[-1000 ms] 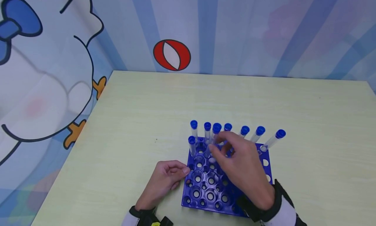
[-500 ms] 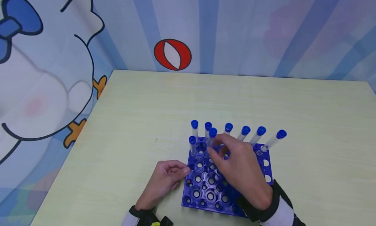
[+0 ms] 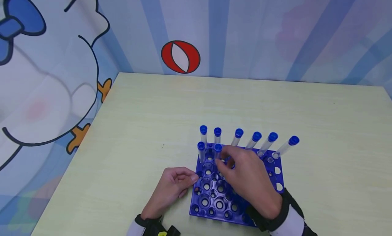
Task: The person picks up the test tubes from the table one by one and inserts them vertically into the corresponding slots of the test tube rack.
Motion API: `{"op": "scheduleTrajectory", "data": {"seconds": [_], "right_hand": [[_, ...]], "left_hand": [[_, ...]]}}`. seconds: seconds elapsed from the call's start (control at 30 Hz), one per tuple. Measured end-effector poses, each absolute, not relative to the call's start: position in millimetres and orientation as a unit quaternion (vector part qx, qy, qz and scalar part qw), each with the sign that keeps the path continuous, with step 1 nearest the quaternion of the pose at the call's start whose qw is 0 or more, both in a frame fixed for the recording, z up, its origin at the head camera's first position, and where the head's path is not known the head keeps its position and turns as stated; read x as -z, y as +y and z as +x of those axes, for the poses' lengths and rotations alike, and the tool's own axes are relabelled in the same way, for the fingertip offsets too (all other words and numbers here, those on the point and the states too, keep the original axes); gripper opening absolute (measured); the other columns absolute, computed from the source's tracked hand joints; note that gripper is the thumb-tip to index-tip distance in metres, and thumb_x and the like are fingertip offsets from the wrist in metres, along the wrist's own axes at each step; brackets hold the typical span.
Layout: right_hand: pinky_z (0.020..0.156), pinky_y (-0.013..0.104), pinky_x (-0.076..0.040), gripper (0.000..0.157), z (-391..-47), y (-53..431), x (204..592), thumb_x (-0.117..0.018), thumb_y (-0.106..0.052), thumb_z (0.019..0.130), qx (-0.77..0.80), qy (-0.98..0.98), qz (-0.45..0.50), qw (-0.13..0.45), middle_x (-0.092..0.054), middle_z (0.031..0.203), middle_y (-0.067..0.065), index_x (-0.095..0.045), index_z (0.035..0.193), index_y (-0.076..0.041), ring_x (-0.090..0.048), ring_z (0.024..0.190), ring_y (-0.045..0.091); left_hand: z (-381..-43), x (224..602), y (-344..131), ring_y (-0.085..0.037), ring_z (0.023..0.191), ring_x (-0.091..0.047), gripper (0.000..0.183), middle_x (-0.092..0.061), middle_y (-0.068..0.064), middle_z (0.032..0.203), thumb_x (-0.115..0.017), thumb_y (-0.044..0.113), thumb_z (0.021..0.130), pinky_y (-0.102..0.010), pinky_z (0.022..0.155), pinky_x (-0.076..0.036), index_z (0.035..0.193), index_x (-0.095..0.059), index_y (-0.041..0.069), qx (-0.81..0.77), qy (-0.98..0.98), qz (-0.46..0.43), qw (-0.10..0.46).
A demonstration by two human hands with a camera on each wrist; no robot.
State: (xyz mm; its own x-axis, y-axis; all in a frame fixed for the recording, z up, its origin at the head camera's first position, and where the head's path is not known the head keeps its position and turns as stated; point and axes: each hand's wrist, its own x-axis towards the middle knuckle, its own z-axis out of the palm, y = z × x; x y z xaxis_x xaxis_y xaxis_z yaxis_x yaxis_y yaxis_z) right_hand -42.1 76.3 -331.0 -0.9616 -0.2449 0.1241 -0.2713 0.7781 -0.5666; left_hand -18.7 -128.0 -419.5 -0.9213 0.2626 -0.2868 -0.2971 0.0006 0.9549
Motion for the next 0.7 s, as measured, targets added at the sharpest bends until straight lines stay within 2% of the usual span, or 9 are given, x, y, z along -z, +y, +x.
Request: {"op": "scheduleTrajectory", "data": {"seconds": [0.47, 0.6, 0.7], "right_hand": [[0.048, 0.022, -0.039, 0.006, -43.5, 77.1, 332.1, -0.068, -0.020, 0.081, -0.298, -0.945, 0.134, 0.008, -0.061, 0.070, -0.005, -0.066, 0.083, -0.015, -0.049, 0.055, 0.006], [0.047, 0.023, -0.038, 0.006, -43.6, 76.4, 331.4, -0.068, -0.020, 0.081, -0.291, -0.948, 0.126, -0.014, -0.057, 0.066, -0.005, -0.065, 0.082, -0.015, -0.047, 0.053, 0.007], [0.047, 0.024, -0.038, 0.011, -43.1, 76.3, 331.1, -0.068, -0.021, 0.081, -0.279, -0.953, 0.114, -0.036, -0.056, 0.065, -0.005, -0.067, 0.087, -0.013, -0.047, 0.054, 0.008]], "left_hand": [[-19.0, 419.9, -127.3, -0.008, 0.044, -0.037, 0.032, -0.060, -0.002, 0.069, -0.065, 0.025, 0.086, -0.018, 0.043, -0.030, 0.097, -0.064, -0.005, -0.706, 0.680, -0.013, 0.200], [-19.0, 418.5, -127.3, -0.008, 0.044, -0.038, 0.031, -0.060, -0.004, 0.068, -0.065, 0.025, 0.085, -0.018, 0.042, -0.030, 0.097, -0.064, -0.004, -0.703, 0.683, -0.019, 0.198], [-19.0, 418.2, -127.2, -0.008, 0.045, -0.038, 0.031, -0.059, -0.006, 0.069, -0.066, 0.026, 0.085, -0.018, 0.042, -0.030, 0.096, -0.065, -0.003, -0.703, 0.683, -0.020, 0.196]]}}
